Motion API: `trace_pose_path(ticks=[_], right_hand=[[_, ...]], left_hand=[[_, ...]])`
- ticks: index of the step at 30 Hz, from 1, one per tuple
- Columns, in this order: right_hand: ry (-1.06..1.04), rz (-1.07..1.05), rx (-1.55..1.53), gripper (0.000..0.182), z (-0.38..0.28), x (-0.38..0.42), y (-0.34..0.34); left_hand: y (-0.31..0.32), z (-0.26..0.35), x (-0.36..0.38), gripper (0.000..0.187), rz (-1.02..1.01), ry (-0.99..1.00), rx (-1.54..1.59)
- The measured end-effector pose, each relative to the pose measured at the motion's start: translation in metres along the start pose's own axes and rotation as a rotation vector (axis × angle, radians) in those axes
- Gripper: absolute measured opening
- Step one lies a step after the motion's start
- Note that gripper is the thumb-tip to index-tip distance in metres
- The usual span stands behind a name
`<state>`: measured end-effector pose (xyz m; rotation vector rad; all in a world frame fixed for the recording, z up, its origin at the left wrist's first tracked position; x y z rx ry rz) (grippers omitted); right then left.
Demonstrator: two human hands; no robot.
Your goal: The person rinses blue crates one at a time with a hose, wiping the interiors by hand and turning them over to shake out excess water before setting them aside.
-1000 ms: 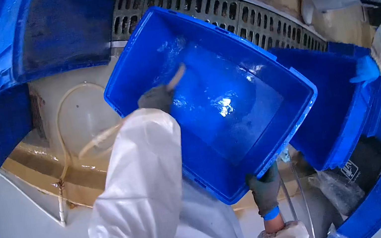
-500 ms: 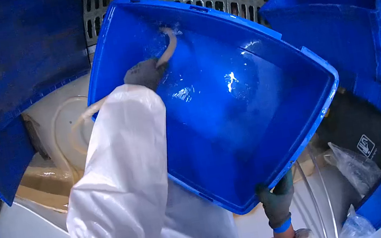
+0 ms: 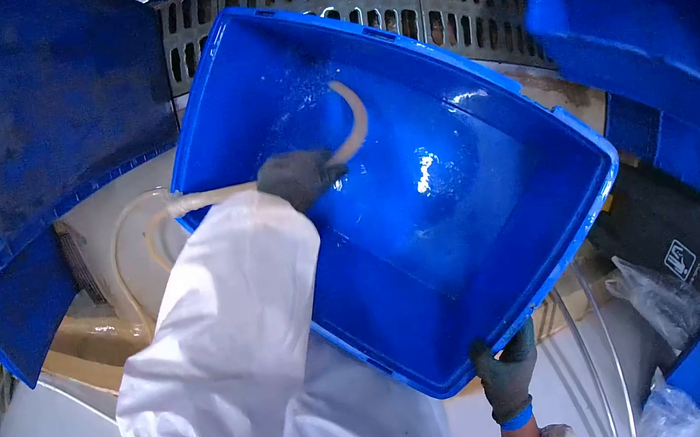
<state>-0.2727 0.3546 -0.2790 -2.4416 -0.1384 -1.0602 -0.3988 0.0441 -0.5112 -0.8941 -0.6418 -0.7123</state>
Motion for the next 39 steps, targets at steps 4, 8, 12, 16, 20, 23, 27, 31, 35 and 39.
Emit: trace_pose_path(ticks=[4,8,12,16,20,23,27,31,35,39], right_hand=[[-0.057,0.037,-0.044,0.07,0.017,-0.015,-0.013],[-0.045,0.11,-0.095,0.069,0.092,-0.08,-0.056],[0.127,0.193,0.163,0.062,0.141,-0.165,-0.094],[-0.252,0.363,0.79,0.059,0.034,-0.202,-0.038],[-0.575,-0.072,0.834,0.058,0.011,-0.28,0.125],[-0.684,-0.147,0.956,0.056,0.006,-0.348,0.227],[-0.731,-0.134,1.097,0.052,-0.032,-0.435,0.32],[-0.703,-0.158,1.212,0.045,-0.049,-0.5,0.364],[-0.952,-0.085,1.192,0.038,-0.031,-0.505,0.325],[-0.859,-0.032,1.261,0.04,-0.016,-0.51,0.285]], left_hand=[[-0.001,0.005,0.023,0.045,0.071,-0.015,0.048],[0.002,-0.02,0.059,0.035,0.162,-0.075,0.005],[0.021,-0.056,0.102,0.029,0.122,-0.1,0.038],[0.04,-0.094,0.122,0.03,0.193,-0.156,-0.062],[0.051,-0.108,0.116,0.031,0.162,-0.233,-0.056],[0.059,-0.109,0.117,0.029,0.186,-0.209,-0.097],[0.068,-0.114,0.118,0.031,0.208,-0.17,-0.158],[0.061,-0.112,0.118,0.034,0.245,-0.119,-0.196],[0.07,-0.116,0.118,0.035,0.249,-0.123,-0.141],[0.066,-0.114,0.12,0.037,0.277,-0.139,-0.156]])
Point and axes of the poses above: each hand's wrist, its own x-axis away from the middle knuckle, its own y-axis out of the palm, z = x × y, the point moved 10 cm from there along -x, towards the middle knuckle, and after that the axes turned 10 degrees about -z, right-handed, at the moved point
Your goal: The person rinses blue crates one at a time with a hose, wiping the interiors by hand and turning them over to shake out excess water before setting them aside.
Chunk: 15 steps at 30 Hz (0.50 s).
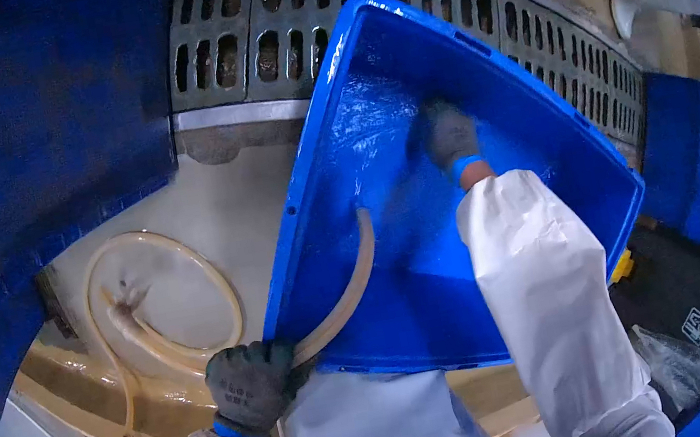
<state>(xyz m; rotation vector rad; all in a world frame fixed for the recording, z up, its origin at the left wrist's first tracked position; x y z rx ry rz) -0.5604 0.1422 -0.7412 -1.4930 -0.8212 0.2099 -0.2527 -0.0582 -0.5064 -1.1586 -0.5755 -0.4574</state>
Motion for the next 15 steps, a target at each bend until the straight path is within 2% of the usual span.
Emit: trace_pose_path(ticks=[2,5,8,11,13,14,15], right_hand=[[0.037,-0.135,-0.04,0.043,-0.028,-0.016,0.004],[0.101,-0.447,-0.163,0.05,-0.075,-0.039,-0.002],[-0.081,0.027,-0.002,0.053,-0.063,0.0,-0.015],[0.044,-0.09,-0.04,0.05,0.018,0.077,0.016],[0.284,-0.302,-0.03,0.054,0.087,0.141,0.039],[0.49,-0.51,-0.076,0.061,0.119,0.173,0.05],[0.57,-0.529,-0.14,0.063,0.133,0.184,0.056]], left_hand=[[-0.007,0.002,-0.002,0.036,0.022,0.039,-0.007],[-0.008,0.001,-0.001,0.036,0.028,0.046,-0.034],[0.0,0.0,0.0,0.036,0.021,0.021,-0.034],[-0.005,0.001,-0.001,0.034,-0.002,0.001,0.001],[-0.002,0.0,-0.001,0.034,-0.013,0.007,0.014],[-0.004,0.001,-0.001,0.031,-0.021,-0.006,0.006],[-0.005,0.0,-0.001,0.03,-0.016,-0.013,0.013]])
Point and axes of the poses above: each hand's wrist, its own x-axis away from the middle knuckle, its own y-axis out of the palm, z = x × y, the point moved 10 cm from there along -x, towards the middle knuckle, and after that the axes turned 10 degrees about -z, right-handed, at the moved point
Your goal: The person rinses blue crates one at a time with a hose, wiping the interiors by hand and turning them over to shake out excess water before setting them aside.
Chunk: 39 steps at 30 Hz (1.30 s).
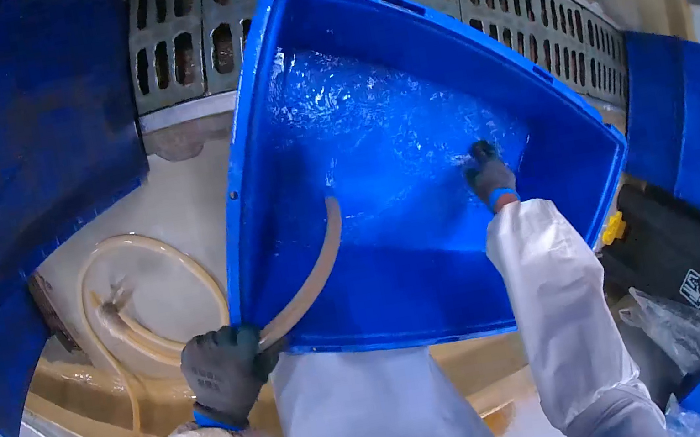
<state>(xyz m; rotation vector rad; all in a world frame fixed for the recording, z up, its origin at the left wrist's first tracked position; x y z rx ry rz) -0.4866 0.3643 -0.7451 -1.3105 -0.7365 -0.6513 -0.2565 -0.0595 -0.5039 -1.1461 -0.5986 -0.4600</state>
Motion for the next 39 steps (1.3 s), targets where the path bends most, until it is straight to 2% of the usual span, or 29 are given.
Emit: trace_pose_path(ticks=[2,3,5,7,10,14,15,18,21,24,25,26,28,29,32,33,35,37,39], right_hand=[[0.133,-0.078,-0.147,0.067,0.032,-0.002,0.024],[0.057,0.007,-0.237,0.066,0.013,-0.009,0.025],[-0.196,0.232,-0.17,0.064,-0.049,-0.019,0.017],[-0.319,0.283,-0.138,0.063,-0.113,-0.017,-0.018],[-0.246,0.254,0.016,0.061,-0.102,-0.034,-0.034],[-0.024,0.284,-0.052,0.069,-0.009,-0.032,-0.032],[0.068,0.112,-0.1,0.075,-0.002,-0.038,-0.019],[-0.048,0.113,-0.022,0.076,-0.062,-0.044,-0.014],[-0.222,0.272,0.223,0.071,-0.096,-0.012,-0.022],[-0.012,0.212,-0.014,0.066,-0.028,-0.026,-0.031],[-0.03,0.383,-0.034,0.063,0.0,-0.042,-0.018],[-0.085,0.375,-0.087,0.063,-0.007,-0.046,-0.019],[-0.197,0.358,-0.192,0.061,-0.046,-0.051,-0.023],[-0.373,0.436,-0.06,0.06,-0.092,-0.04,-0.029],[-0.503,0.543,0.017,0.061,-0.133,-0.012,-0.048],[-0.554,0.531,-0.001,0.061,-0.119,-0.01,-0.052],[-0.28,0.539,-0.12,0.059,-0.029,-0.047,-0.038],[-0.072,0.436,-0.249,0.058,0.071,-0.078,-0.017],[0.065,0.238,-0.352,0.058,0.078,-0.089,-0.006]], left_hand=[[0.002,0.0,0.0,0.029,-0.002,-0.011,0.017],[0.002,0.002,-0.001,0.029,-0.012,-0.029,0.011],[-0.006,0.01,-0.001,0.031,0.045,0.013,-0.023],[-0.009,0.012,-0.001,0.033,0.055,0.034,-0.052],[-0.006,0.01,-0.005,0.033,0.011,0.061,-0.057],[-0.003,0.008,-0.003,0.035,-0.006,0.056,-0.042],[-0.004,0.008,-0.003,0.035,0.008,0.059,-0.03],[-0.002,0.009,-0.003,0.037,0.062,0.068,-0.035],[-0.002,0.01,-0.003,0.038,0.04,0.065,-0.044],[0.0,0.004,-0.003,0.036,-0.025,0.035,-0.013],[0.003,0.003,-0.003,0.035,-0.05,0.024,0.007],[0.003,0.003,-0.002,0.035,-0.028,0.029,0.002],[0.003,0.003,0.001,0.036,0.02,0.038,-0.006],[0.003,0.005,-0.001,0.037,0.033,0.032,-0.011],[0.003,0.005,0.001,0.04,0.024,0.041,-0.042],[0.002,0.005,0.001,0.04,0.015,0.051,-0.049],[0.003,0.004,0.002,0.04,0.023,0.075,-0.057],[0.003,0.004,0.002,0.041,0.074,0.097,-0.058],[0.007,0.002,0.004,0.041,0.097,0.095,-0.074]])
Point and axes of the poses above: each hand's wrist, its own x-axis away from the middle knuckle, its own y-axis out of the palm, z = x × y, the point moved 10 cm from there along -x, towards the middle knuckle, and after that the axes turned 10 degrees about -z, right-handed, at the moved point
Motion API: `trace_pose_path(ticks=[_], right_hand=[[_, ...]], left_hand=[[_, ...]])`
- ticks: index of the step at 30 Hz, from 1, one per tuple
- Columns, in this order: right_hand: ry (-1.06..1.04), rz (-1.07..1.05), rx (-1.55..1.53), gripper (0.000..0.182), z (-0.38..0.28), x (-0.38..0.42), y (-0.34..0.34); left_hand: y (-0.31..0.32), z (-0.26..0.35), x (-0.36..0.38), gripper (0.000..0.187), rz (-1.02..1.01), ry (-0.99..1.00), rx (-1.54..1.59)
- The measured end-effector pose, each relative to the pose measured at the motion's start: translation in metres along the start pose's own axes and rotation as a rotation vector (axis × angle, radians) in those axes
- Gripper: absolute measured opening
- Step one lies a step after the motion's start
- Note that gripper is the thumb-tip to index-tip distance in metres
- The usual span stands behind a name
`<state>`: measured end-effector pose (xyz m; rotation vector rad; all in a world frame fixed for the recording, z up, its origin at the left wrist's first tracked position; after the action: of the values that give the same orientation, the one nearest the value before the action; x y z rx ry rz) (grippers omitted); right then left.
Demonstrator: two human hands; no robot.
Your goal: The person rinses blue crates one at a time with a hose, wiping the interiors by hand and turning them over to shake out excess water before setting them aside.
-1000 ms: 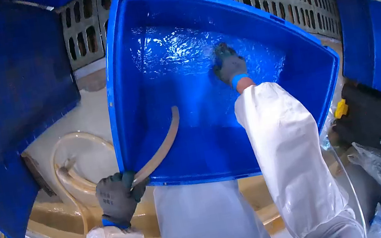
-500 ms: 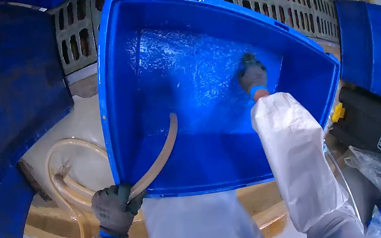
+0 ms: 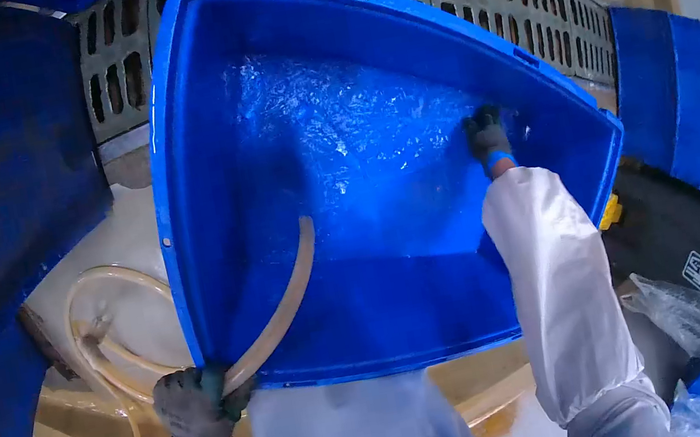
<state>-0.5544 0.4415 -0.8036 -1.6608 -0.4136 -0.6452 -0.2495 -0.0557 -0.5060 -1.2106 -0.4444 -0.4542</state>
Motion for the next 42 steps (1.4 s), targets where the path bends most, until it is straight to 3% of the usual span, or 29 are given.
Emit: trace_pose_path(ticks=[1,2,4,6,9,12,16,19,23,26,29,32,35,36,39,42], right_hand=[[0.087,-0.083,-0.043,0.059,-0.005,-0.001,0.008],[-0.176,0.182,0.059,0.059,-0.062,0.017,0.001],[-0.304,0.073,0.152,0.06,-0.157,0.048,0.02],[-0.471,0.201,0.163,0.05,-0.203,0.096,0.032],[-0.536,0.163,0.176,0.05,-0.172,0.117,0.033],[-0.461,0.206,0.048,0.047,-0.127,0.078,0.005],[-0.366,0.145,0.104,0.037,-0.143,0.058,0.016],[-0.576,0.217,0.106,0.031,-0.147,0.069,0.017],[-0.282,0.187,-0.043,0.036,-0.127,0.041,-0.008],[-0.356,0.105,0.173,0.035,-0.154,0.064,0.021],[-0.532,0.179,0.142,0.034,-0.126,0.043,0.028],[-0.24,0.194,-0.071,0.031,-0.118,0.04,-0.004],[-0.27,-0.019,0.005,0.034,-0.158,0.074,0.035],[-0.395,-0.136,0.107,0.036,-0.174,0.089,0.055],[-0.519,-0.133,-0.05,0.042,-0.18,0.172,0.032],[-0.448,0.046,-0.074,0.053,-0.142,0.245,-0.035]], left_hand=[[-0.001,0.0,0.0,0.041,0.015,-0.002,-0.014],[-0.001,0.0,-0.001,0.041,0.008,-0.007,0.001],[-0.003,0.0,-0.002,0.041,-0.014,-0.011,0.022],[-0.003,0.001,-0.002,0.041,-0.024,-0.004,0.03],[-0.007,-0.001,-0.004,0.04,-0.049,-0.008,0.065],[-0.009,0.002,-0.005,0.04,-0.018,0.004,0.036],[-0.005,0.0,-0.004,0.041,0.0,-0.036,0.053],[-0.007,-0.001,-0.003,0.04,-0.002,-0.02,0.064],[-0.001,-0.005,-0.001,0.039,-0.044,0.011,0.064],[0.0,-0.003,-0.002,0.037,-0.064,-0.001,0.085],[-0.003,-0.003,-0.003,0.038,-0.051,0.015,0.087],[-0.002,-0.005,-0.001,0.039,-0.037,0.033,0.059],[-0.001,-0.002,-0.001,0.038,-0.029,0.019,0.025],[-0.004,-0.001,-0.002,0.038,-0.022,0.015,0.018],[-0.013,0.0,-0.005,0.035,-0.039,0.005,0.075],[-0.022,0.007,-0.008,0.032,-0.121,-0.054,0.151]])
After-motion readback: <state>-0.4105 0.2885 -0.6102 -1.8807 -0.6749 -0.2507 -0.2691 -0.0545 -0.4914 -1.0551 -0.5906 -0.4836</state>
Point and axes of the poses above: each hand's wrist, its own x-axis away from the middle knuckle, its own y-axis out of the palm, z = x × y, the point moved 10 cm from there along -x, towards the middle knuckle, and after that the axes turned 10 degrees about -z, right-handed, at the moved point
